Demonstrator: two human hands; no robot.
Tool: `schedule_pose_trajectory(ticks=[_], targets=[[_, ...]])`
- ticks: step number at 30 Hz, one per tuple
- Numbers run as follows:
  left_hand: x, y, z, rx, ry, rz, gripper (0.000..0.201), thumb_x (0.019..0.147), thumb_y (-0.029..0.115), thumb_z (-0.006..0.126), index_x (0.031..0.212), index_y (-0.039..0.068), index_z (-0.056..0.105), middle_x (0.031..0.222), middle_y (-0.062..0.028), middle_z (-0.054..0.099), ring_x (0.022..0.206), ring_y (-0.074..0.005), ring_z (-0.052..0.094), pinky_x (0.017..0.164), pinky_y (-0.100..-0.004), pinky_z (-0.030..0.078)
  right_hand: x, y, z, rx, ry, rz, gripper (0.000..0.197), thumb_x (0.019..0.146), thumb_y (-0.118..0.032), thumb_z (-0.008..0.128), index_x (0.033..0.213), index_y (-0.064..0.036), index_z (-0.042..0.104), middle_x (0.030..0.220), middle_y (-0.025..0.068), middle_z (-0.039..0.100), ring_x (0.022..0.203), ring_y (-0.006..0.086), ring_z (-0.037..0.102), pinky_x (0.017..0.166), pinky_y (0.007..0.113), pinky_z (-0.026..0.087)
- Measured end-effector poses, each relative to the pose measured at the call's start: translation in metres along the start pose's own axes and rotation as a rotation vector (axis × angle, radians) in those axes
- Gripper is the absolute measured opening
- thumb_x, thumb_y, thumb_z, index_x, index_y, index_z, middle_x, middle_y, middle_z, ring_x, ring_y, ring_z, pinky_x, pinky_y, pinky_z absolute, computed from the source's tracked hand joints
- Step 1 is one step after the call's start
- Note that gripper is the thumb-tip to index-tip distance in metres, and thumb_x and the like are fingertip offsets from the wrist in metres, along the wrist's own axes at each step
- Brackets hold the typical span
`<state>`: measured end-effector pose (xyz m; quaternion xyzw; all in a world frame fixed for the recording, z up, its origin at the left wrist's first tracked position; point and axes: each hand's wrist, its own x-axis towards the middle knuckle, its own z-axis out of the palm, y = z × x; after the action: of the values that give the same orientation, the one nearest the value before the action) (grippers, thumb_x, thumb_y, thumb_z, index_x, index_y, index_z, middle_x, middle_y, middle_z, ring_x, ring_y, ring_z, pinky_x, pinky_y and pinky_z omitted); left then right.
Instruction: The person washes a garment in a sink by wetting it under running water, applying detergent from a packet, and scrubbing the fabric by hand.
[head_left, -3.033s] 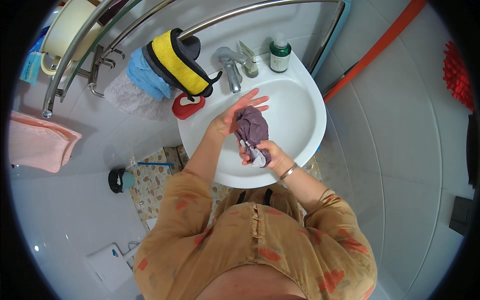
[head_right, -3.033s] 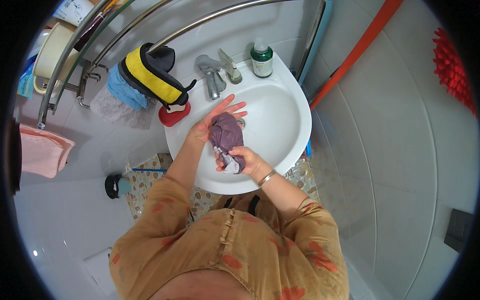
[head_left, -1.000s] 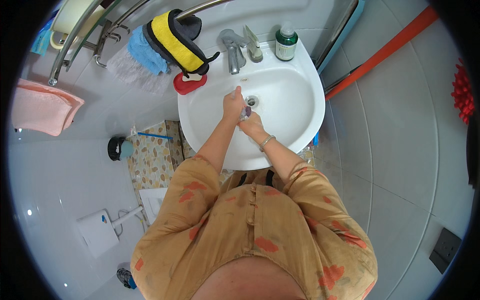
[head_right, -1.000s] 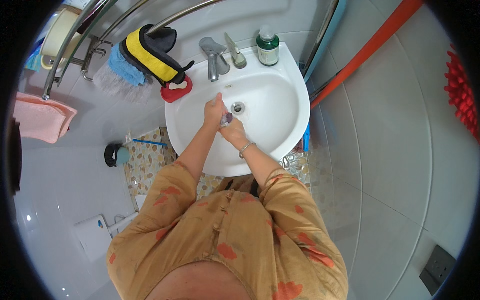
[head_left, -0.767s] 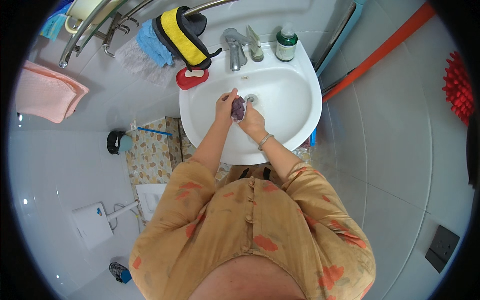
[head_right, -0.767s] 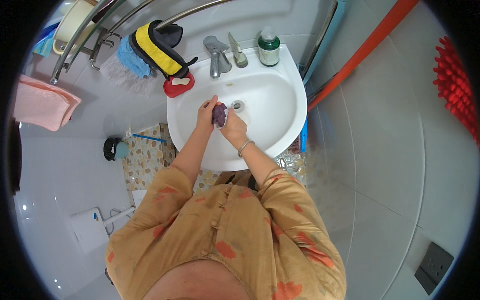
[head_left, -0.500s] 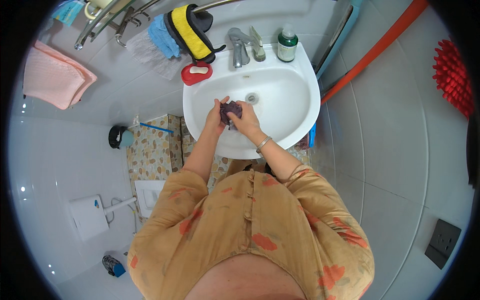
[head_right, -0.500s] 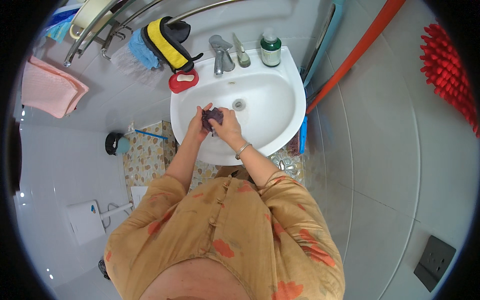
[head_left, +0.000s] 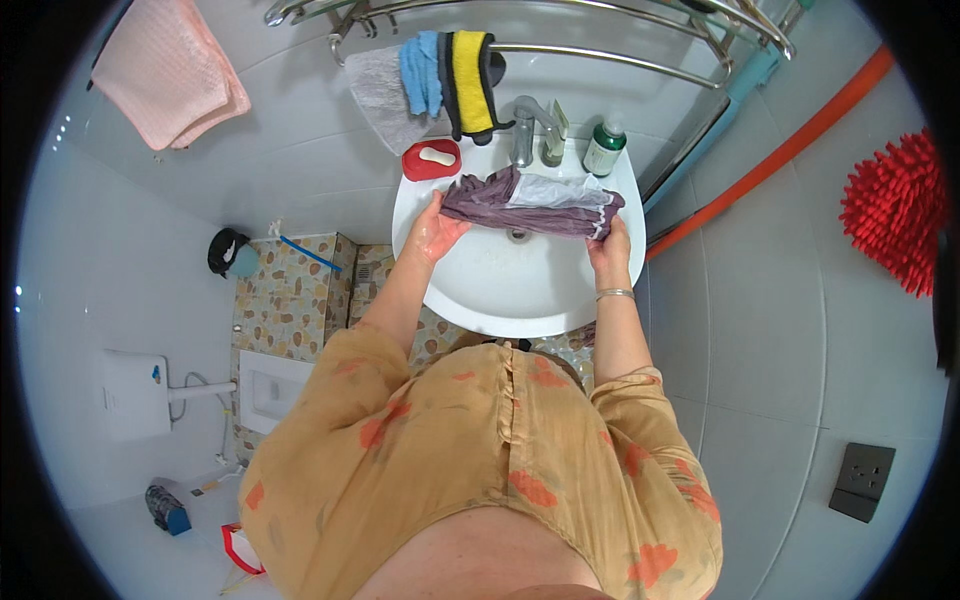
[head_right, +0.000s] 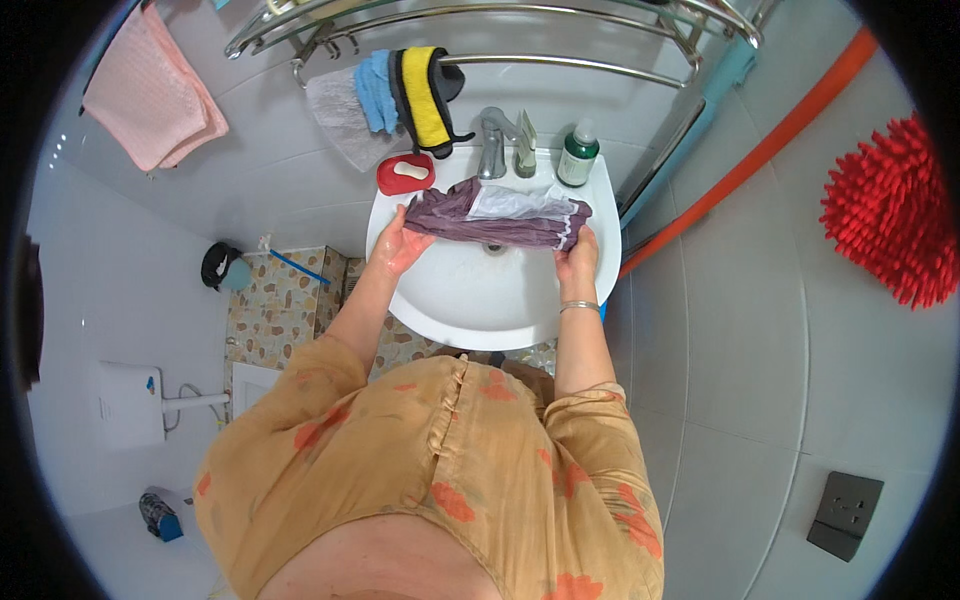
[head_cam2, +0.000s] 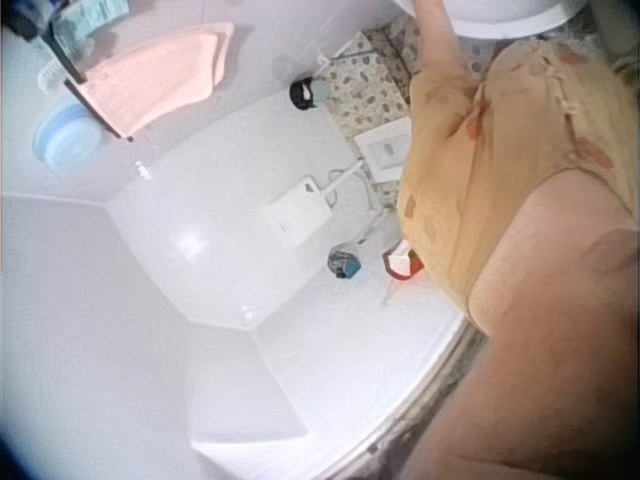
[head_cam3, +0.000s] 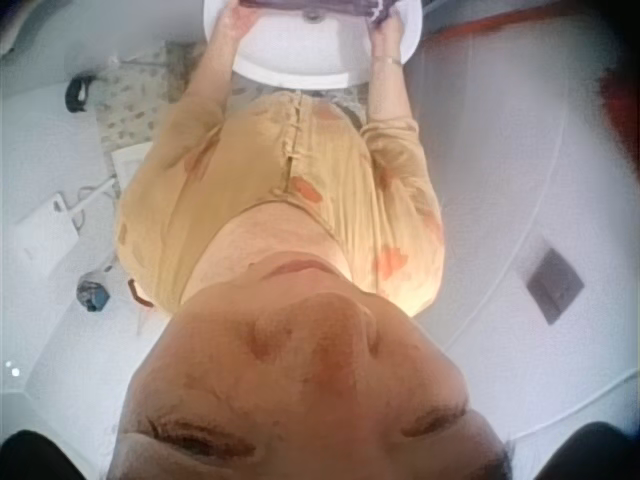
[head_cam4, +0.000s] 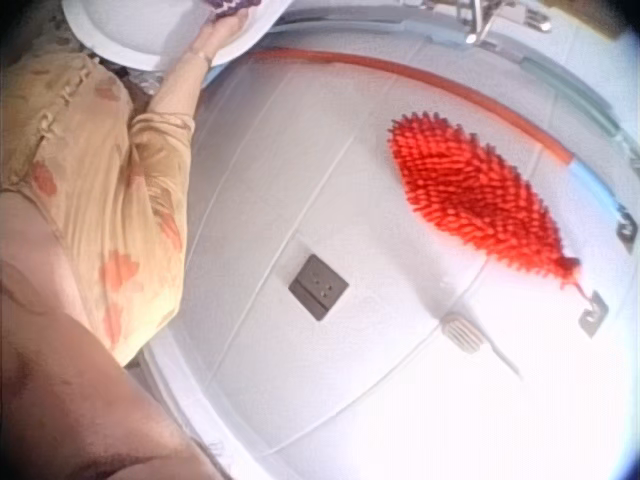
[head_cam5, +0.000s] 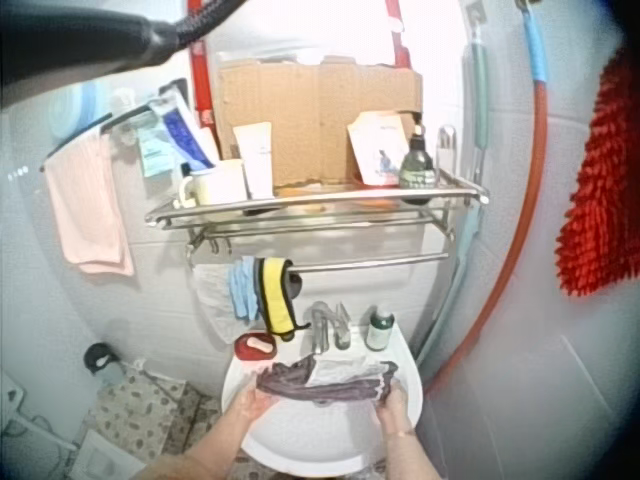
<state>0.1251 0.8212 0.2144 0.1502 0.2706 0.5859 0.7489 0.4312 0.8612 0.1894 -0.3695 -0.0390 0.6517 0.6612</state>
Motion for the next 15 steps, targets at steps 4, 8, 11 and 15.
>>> schedule_pose_trajectory(ticks=[4, 8, 11, 15], targets=[[0.011, 0.002, 0.001, 0.036, -0.082, -0.168, 0.049, 0.089, 0.047, 0.043, 0.123, 0.012, 0.046, 0.127, -0.0076, 0.048, 0.117, -0.0235, 0.045, 0.099, -0.0433, 0.035, -0.006, -0.012, 0.014, 0.130, -0.123, 0.068, 0.028, 0.092, -0.018, 0.036, 0.108, -0.0022, 0.053, 0.108, 0.0112, 0.058, 0.098, 0.0250, 0.057, 0.087, 0.040, 0.047], [0.008, 0.000, -0.014, 0.105, -0.147, -0.329, 0.066, 0.078, 0.059, 0.050, 0.130, 0.019, 0.040, 0.133, -0.0058, 0.040, 0.122, -0.0247, 0.039, 0.101, -0.0485, 0.029, -0.020, -0.004, 0.052, 0.051, -0.109, 0.084, 0.034, 0.092, -0.022, 0.033, 0.107, -0.0007, 0.055, 0.109, 0.0141, 0.059, 0.102, 0.0269, 0.056, 0.092, 0.041, 0.043], [0.006, -0.011, -0.044, 0.176, -0.356, -0.371, 0.061, 0.079, 0.040, 0.063, 0.130, 0.017, 0.040, 0.124, -0.0037, 0.048, 0.113, -0.0210, 0.047, 0.096, -0.0436, 0.037, -0.016, 0.005, 0.058, -0.031, -0.068, 0.052, 0.033, 0.090, -0.022, 0.036, 0.105, -0.0023, 0.058, 0.106, 0.0136, 0.060, 0.099, 0.0268, 0.057, 0.089, 0.043, 0.045], [-0.008, -0.013, -0.025, 0.500, -0.199, -0.315, 0.056, 0.077, 0.016, 0.067, 0.127, 0.009, 0.043, 0.100, 0.0003, 0.057, 0.066, -0.0063, 0.052, 0.042, -0.0172, 0.035, -0.026, -0.010, 0.048, -0.108, -0.246, 0.029, 0.036, 0.090, -0.025, 0.039, 0.113, -0.0026, 0.055, 0.113, 0.0143, 0.058, 0.105, 0.0289, 0.054, 0.091, 0.044, 0.044]])
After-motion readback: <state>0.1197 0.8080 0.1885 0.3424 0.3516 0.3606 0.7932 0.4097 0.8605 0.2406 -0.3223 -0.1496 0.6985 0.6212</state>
